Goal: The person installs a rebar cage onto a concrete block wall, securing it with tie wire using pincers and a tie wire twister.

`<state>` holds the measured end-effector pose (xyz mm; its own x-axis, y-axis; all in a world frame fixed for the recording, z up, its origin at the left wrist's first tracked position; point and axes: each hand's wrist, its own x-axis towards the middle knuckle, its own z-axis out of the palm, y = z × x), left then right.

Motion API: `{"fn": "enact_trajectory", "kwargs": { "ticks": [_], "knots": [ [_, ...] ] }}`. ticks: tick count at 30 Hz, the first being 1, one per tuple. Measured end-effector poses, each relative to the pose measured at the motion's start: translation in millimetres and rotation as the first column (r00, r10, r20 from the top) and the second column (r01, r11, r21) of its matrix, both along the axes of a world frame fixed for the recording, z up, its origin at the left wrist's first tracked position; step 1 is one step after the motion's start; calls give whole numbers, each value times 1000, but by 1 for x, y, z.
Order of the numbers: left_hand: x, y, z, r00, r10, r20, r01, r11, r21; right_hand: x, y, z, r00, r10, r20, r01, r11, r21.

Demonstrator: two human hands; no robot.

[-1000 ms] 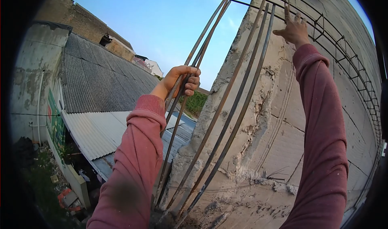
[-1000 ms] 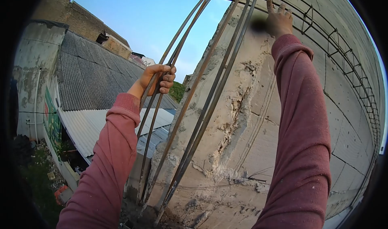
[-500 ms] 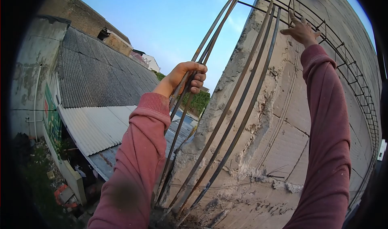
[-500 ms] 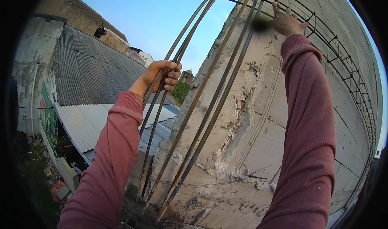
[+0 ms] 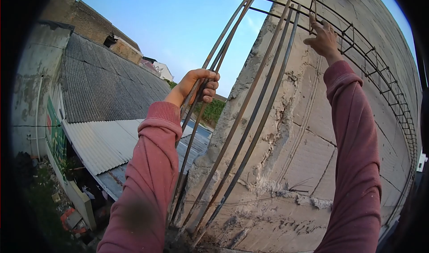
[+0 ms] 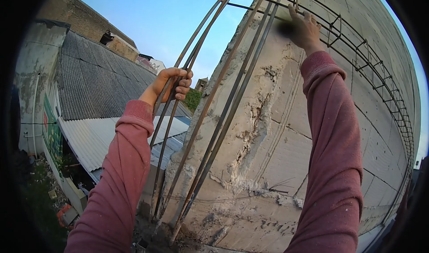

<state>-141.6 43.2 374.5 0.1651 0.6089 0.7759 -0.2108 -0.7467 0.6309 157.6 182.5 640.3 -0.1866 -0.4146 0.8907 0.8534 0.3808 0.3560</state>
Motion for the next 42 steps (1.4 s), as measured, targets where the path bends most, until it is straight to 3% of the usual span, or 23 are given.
{"fn": "enact_trajectory", "kwargs": {
  "ticks": [8, 11, 18, 24, 28, 33, 36, 38, 42],
  "knots": [
    [20, -7, 0, 999, 43, -25, -44, 999, -27, -6, -14, -21, 995, -94, -34, 91, 992, -89],
    [16, -8, 1, 999, 51, -16, -52, 998, -27, -6, -30, -29, 998, -63, -10, 60, 981, -187],
    [13, -6, -2, 997, 60, 38, -60, 998, -19, -5, -41, -44, 998, -60, -6, 57, 971, -232],
    [2, -3, -7, 983, 180, 32, -182, 980, 82, 2, -25, -30, 999, -40, 24, 44, 981, -187],
    [12, -19, -23, 947, 319, 35, -321, 947, 34, 4, -22, -20, 997, 18, 80, -1, 977, -213],
    [28, -36, -82, 711, 698, 84, -692, 716, -94, 2, -16, -15, 996, 11, 84, 4, 983, -184],
    [42, -41, -119, 474, 880, 20, -864, 470, -181, 5, -31, -32, 995, -12, 98, 35, 969, -246],
    [47, -33, -135, 352, 935, 40, -936, 353, -18, 4, -31, -35, 997, 13, 78, 6, 969, -246],
    [63, -34, -128, 128, 991, -36, -988, 125, -89, 0, -33, -35, 997, -9, 72, 28, 963, -267]
  ]
}}
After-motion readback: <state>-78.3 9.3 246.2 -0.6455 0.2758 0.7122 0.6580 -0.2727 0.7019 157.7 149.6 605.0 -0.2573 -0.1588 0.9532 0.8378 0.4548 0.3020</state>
